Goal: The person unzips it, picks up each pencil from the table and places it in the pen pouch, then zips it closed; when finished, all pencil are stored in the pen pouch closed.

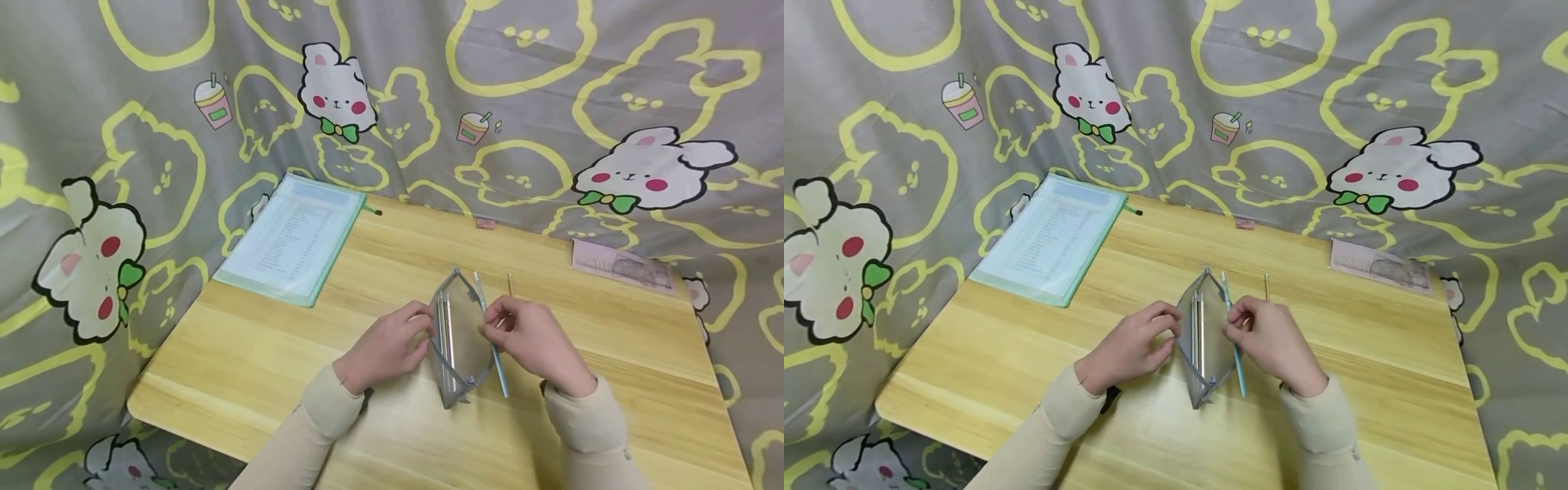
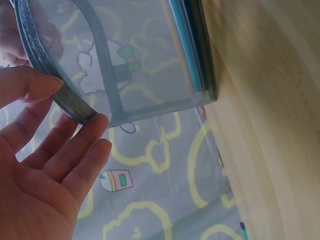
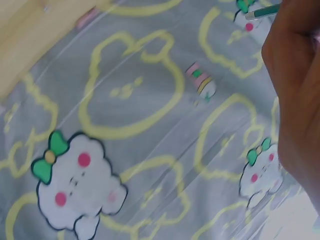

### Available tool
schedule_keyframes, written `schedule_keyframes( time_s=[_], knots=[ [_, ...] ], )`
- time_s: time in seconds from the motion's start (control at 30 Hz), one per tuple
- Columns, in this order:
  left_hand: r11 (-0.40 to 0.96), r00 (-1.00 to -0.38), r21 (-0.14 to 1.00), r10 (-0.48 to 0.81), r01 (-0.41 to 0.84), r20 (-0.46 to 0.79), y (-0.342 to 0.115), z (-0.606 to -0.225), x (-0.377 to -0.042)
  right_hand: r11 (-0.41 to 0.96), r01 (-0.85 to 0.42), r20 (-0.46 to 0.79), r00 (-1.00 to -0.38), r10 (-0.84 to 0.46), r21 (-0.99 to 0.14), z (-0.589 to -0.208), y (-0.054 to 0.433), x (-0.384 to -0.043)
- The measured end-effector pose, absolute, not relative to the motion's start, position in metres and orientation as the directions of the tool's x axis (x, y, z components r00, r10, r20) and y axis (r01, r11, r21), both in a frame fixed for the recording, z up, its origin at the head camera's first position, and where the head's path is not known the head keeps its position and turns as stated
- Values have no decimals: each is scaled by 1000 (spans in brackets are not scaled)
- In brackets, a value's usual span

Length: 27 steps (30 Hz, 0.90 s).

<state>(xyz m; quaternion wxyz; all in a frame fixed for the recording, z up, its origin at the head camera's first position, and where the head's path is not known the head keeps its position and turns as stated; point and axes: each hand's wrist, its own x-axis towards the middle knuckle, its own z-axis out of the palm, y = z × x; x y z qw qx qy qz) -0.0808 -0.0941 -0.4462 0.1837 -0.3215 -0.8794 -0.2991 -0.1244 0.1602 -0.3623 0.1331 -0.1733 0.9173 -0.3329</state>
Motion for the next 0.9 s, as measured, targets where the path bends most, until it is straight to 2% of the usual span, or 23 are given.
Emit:
schedule_keyframes(
  time_s=[0.47, 0.9],
  knots=[
    [615, -747, 437, 446, 656, 494, -93, -445, -79, 684, -233, -150, -879, -452, -691, -376, 136, -129],
    [603, -740, 442, 446, 664, 503, -96, -448, -79, 639, -160, -196, -872, -448, -752, -387, 128, -138]
  ],
)
